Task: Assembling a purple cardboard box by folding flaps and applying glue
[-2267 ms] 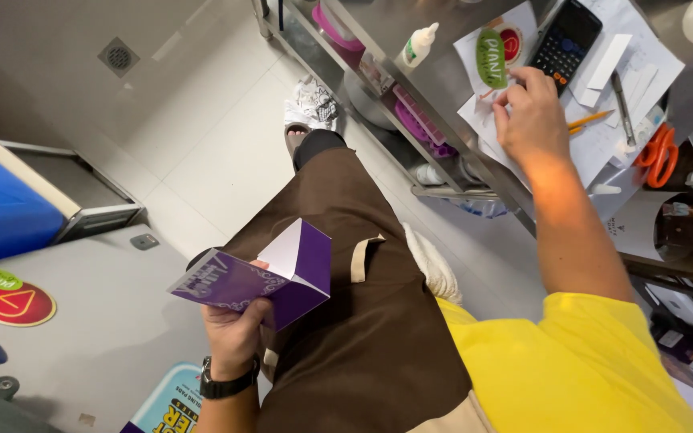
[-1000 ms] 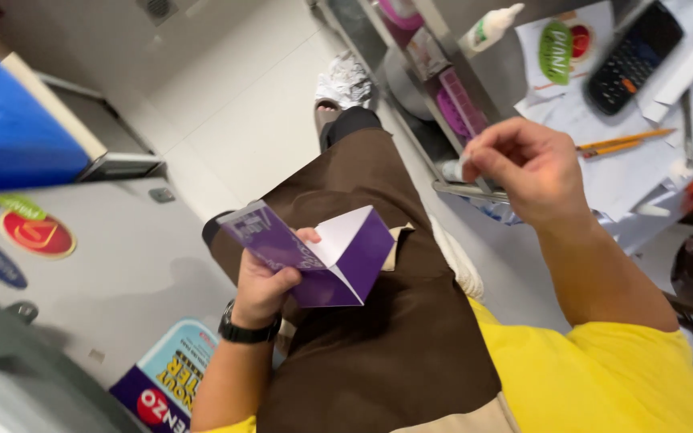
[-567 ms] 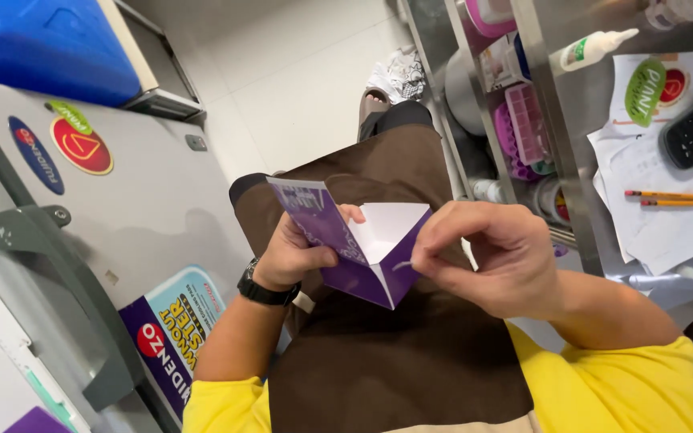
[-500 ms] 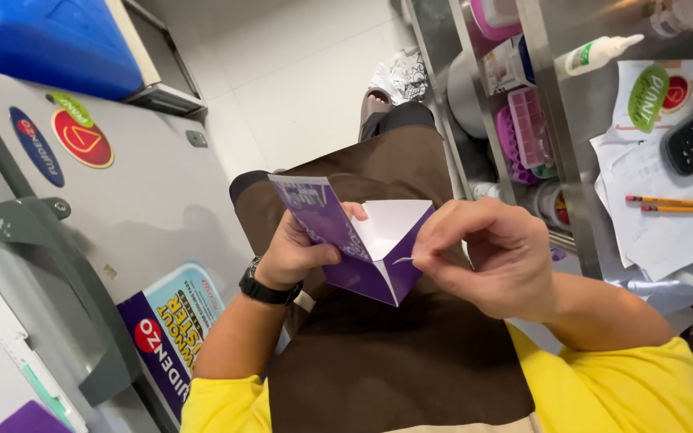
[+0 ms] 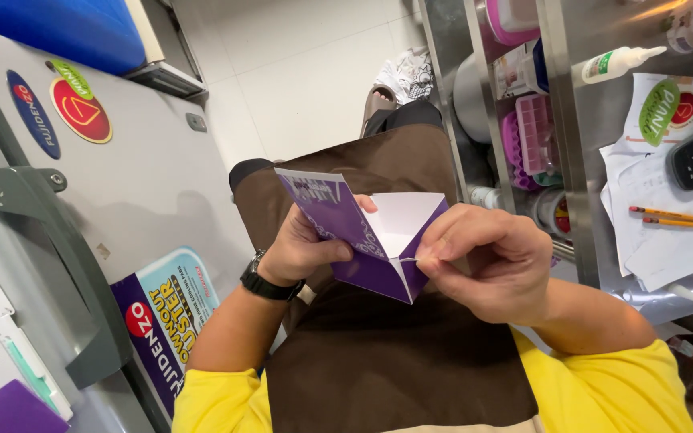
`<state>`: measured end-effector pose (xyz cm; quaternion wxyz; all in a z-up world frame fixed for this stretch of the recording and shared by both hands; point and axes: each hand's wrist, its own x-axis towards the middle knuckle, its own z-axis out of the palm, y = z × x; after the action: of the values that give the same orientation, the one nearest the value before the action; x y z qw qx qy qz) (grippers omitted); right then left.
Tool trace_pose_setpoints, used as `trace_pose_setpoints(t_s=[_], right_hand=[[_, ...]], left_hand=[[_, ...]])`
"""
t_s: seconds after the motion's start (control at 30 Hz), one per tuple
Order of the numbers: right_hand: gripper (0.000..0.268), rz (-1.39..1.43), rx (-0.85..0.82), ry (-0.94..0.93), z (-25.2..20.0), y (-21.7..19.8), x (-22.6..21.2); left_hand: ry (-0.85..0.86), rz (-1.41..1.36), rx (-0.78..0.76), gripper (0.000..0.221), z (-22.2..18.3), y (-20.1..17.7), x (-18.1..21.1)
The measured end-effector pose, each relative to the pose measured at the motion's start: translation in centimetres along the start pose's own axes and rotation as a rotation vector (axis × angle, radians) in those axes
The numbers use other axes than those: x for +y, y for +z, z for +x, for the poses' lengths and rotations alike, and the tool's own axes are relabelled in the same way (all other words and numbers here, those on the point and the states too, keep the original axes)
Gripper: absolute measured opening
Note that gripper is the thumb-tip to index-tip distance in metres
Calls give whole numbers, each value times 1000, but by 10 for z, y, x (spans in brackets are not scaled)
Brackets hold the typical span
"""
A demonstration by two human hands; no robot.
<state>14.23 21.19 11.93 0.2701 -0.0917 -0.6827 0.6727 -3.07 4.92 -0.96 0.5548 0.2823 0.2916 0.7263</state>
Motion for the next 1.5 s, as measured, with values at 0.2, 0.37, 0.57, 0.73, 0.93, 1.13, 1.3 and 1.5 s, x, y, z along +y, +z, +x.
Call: trace_pose_setpoints(t_s=[0.2,0.37,0.57,0.73,0.93,1.13,1.3,1.5], right_hand=[[20,-80,-52,-52,4,1,-4],[22,-151,-56,-103,5,3,-4],[25,-214,-79,-177,1,1,-4],[23,-306,-65,-260,7,6,-6],[25,-347,-71,-281,4,7,-10],[25,-336,-66,-280,12,13,-10],[26,-343,-65,-293,7,13,-9],[27,-345,-70,-248,0,13,-12]], left_hand=[[11,-43,-5,45,-1,0,0],[18,-35,-12,42,-2,-2,-2],[4,-31,-29,47,-2,-3,-2],[25,-12,-35,37,-2,-4,-7],[60,-9,-26,27,-1,-4,-6],[147,81,-86,16,10,4,3],[199,88,-94,14,13,6,7],[180,97,-70,16,12,4,9]])
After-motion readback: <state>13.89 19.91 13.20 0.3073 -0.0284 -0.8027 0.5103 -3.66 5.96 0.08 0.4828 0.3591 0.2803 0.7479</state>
